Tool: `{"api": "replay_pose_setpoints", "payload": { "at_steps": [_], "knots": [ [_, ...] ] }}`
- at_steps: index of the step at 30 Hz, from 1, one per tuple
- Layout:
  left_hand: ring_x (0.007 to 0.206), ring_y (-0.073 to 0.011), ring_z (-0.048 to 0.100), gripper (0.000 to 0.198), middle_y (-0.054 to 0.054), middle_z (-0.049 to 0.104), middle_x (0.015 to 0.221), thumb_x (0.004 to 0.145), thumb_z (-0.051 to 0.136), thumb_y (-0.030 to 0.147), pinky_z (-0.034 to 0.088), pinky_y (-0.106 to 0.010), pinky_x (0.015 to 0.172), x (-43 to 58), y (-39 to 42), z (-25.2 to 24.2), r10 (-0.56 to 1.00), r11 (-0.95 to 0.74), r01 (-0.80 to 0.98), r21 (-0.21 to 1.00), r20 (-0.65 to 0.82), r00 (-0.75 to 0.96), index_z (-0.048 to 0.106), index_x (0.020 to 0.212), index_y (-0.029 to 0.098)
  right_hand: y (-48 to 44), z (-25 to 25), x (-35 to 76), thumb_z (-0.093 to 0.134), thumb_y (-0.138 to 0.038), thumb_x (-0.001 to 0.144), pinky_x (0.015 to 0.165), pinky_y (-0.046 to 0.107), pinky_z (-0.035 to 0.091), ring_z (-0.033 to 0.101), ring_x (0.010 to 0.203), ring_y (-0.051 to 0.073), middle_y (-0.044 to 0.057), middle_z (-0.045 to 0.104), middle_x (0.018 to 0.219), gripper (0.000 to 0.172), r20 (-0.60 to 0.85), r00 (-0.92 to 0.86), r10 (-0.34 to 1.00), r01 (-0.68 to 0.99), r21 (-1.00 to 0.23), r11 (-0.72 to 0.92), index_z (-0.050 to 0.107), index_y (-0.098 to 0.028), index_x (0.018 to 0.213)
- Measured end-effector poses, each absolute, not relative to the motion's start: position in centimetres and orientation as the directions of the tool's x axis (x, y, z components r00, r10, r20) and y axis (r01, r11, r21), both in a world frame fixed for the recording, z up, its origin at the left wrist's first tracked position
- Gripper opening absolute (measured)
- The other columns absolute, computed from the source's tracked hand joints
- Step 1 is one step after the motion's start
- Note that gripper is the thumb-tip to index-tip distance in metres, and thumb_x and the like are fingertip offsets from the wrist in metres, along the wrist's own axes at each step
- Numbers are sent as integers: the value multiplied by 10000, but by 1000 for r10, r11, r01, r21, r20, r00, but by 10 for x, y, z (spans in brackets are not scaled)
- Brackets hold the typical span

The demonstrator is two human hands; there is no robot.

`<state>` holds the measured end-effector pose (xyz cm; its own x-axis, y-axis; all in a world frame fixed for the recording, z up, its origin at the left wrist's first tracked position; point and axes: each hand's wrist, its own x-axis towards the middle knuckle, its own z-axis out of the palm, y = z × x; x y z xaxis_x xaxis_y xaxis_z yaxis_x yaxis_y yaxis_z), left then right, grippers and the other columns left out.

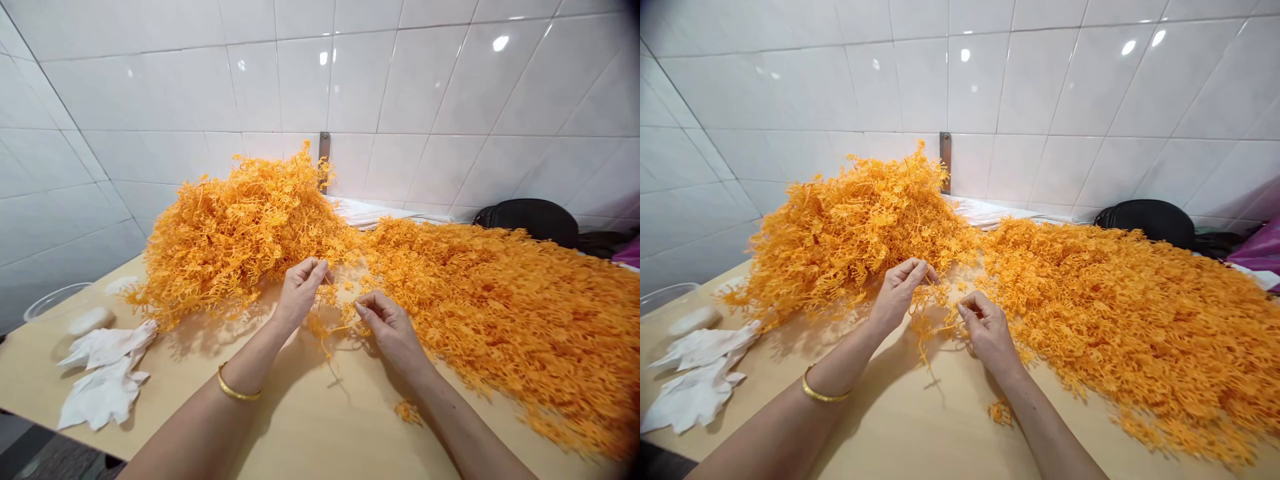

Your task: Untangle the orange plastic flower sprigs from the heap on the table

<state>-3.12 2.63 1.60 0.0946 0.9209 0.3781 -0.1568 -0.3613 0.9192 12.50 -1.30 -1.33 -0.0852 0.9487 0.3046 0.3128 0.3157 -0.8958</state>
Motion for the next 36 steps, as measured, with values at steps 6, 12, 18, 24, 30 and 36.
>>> {"api": "replay_pose_setpoints", "payload": {
  "at_steps": [6,12,18,24,30,36],
  "knots": [
    [682,-127,526,309,-20,573,691,724,489,440,400,-234,657,-34,28,15,948,-282,25,959,275,158,590,731,148,-11,-12,127,452,-313,790,647,246,360,450,676,124,-7,488,691,153,433,2,902,250,-873,419,516,-190,724],
    [1055,-231,426,716,-94,472,1155,543,693,359,328,-358,879,-27,7,20,902,-417,137,898,391,183,386,1177,227,-8,-11,133,443,-319,794,589,236,372,459,604,108,-19,476,648,145,437,168,884,236,-888,394,469,-193,728],
    [1141,-261,307,593,-88,500,1128,562,683,329,231,-387,942,-20,-5,26,670,-733,335,592,543,507,488,1115,237,-5,-14,136,467,-350,777,483,215,370,476,522,98,-39,484,585,162,336,214,917,135,-940,313,432,-203,720],
    [615,-144,444,144,-17,505,577,720,520,246,322,-265,657,-11,10,16,753,-635,328,700,466,464,606,617,193,-4,-12,134,412,-423,796,436,208,356,482,547,111,-25,471,593,228,263,165,951,3,-964,266,459,-201,808],
    [492,-77,347,236,30,406,505,689,546,326,274,-202,500,-10,20,10,939,-266,-1,964,259,224,513,535,150,-7,-5,138,396,-439,803,702,293,412,516,787,159,38,557,773,314,352,74,933,112,-933,343,500,-203,983],
    [465,-53,330,191,44,428,528,645,578,315,263,-178,453,-17,27,1,982,-134,-59,989,140,124,519,598,139,-13,-5,130,582,-375,695,599,261,405,477,638,116,16,544,839,484,280,-271,921,328,-873,362,461,-242,1145]
  ]
}}
